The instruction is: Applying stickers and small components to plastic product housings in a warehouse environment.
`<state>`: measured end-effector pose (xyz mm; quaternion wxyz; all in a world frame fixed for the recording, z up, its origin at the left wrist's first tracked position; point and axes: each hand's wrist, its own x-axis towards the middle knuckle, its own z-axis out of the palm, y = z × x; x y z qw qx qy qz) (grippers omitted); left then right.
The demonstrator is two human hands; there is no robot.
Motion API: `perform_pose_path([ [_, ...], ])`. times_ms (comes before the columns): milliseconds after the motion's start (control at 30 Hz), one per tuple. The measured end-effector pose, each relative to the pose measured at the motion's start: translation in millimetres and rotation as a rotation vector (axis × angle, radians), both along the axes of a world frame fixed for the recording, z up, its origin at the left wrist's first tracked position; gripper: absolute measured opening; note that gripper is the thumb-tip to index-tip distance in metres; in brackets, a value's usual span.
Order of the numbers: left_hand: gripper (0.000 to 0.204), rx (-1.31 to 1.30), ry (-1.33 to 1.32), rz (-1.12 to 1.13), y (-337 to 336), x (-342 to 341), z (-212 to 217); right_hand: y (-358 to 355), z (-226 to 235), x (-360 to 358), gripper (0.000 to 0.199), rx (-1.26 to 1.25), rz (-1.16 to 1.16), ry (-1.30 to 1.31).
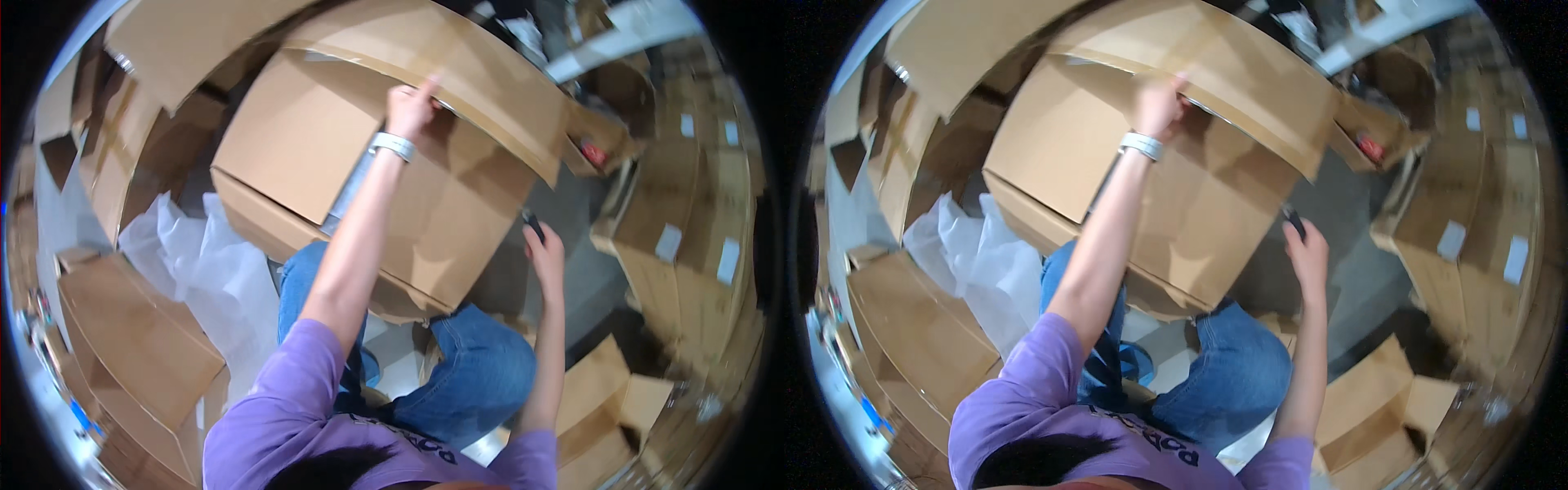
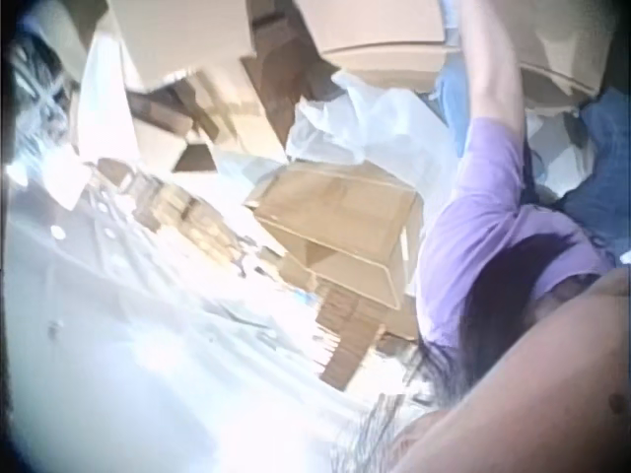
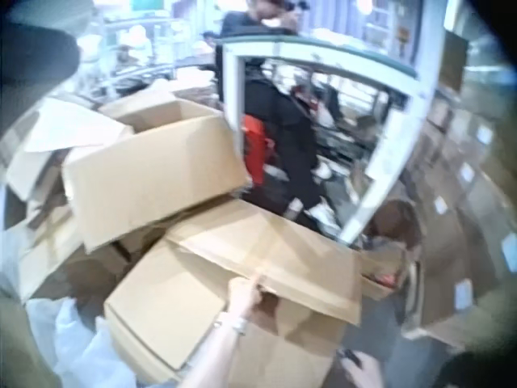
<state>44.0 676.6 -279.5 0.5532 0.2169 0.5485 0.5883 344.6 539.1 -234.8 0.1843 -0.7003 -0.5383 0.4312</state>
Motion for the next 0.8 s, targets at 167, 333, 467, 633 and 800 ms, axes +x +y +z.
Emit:
perform_pose_path([
  [167, 0.044, 0.037, 0.172, 0.017, 3.8, -6.7, 7.0, -15.2, 15.0, 22.1, 0.017, -0.09, -0.237, 0.096],
  [333, 0.037, 0.192, 0.201, 0.023, -4.4, 3.4, 23.5, 57.2, 35.3, 20.9, 0.014, 0.413, -0.369, 0.203],
  [467, 0.039, 0.264, 0.221, -0.02, -7.8, -0.2, 4.6, 170.7, 76.6, -129.2, 0.027, 0.703, 0.546, -0.094],
  [633, 0.038, 0.314, 0.247, -0.145, -3.3, 2.9, -13.6, 247.7, 39.9, -335.4, 0.029, 1.076, 1.176, -0.455],
  [800, 0.015, 0.597, -0.035, 0.152, 5.3, 13.4, -39.6, 265.4, -5.7, -452.4, 0.027, 1.275, 1.254, -0.631],
])
